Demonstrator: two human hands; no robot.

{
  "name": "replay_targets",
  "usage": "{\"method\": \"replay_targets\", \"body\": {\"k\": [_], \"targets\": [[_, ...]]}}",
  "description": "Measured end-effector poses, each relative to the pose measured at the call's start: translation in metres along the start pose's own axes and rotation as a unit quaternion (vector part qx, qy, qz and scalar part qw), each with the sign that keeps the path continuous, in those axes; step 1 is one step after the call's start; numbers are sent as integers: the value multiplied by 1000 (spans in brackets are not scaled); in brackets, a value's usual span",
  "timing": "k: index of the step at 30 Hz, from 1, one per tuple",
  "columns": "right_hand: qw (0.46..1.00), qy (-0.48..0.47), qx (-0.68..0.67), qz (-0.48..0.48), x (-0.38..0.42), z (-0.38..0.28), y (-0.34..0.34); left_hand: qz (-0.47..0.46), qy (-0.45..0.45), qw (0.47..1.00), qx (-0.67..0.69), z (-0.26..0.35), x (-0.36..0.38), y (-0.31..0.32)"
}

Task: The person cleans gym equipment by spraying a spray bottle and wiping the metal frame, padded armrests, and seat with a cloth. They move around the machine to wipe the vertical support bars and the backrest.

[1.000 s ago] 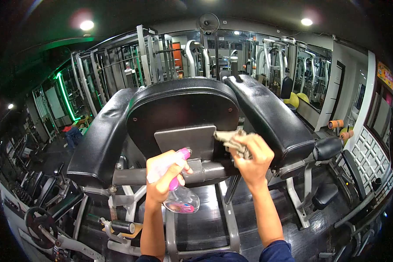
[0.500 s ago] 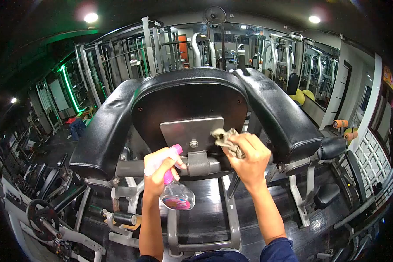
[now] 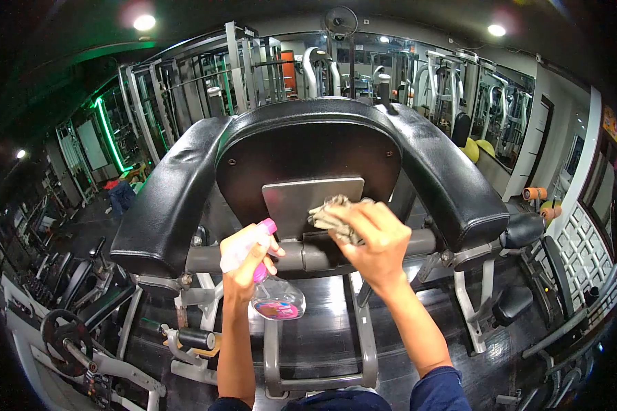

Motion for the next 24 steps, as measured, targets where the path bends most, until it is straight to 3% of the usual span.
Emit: {"method": "replay_targets", "body": {"k": [4, 13, 16, 22, 24], "targets": [[1000, -6, 16, -15, 12, 6, 4, 15, -15, 998, -62, 8, 6, -16], [994, -42, -35, 92, -24, -12, 3, 63, -54, 993, -86, 5, 9, -32], [1000, -20, -23, 5, -16, -25, 26, 49, -56, 995, -69, -2, 10, -37], [996, -55, 30, -71, -31, -34, 27, 56, -55, 996, -43, -6, 17, -41], [997, -79, 4, -19, -48, -31, 17, 61, -47, 997, -30, -8, 21, -42]]}}
Point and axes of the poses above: each hand's wrist, its own x-axis away from the middle knuckle, its own y-axis out of the palm, z = x × y, the point moved 6 cm from there along -x, towards the middle knuckle, and after that the axes turned 10 degrees about -x, right-handed, at the moved point
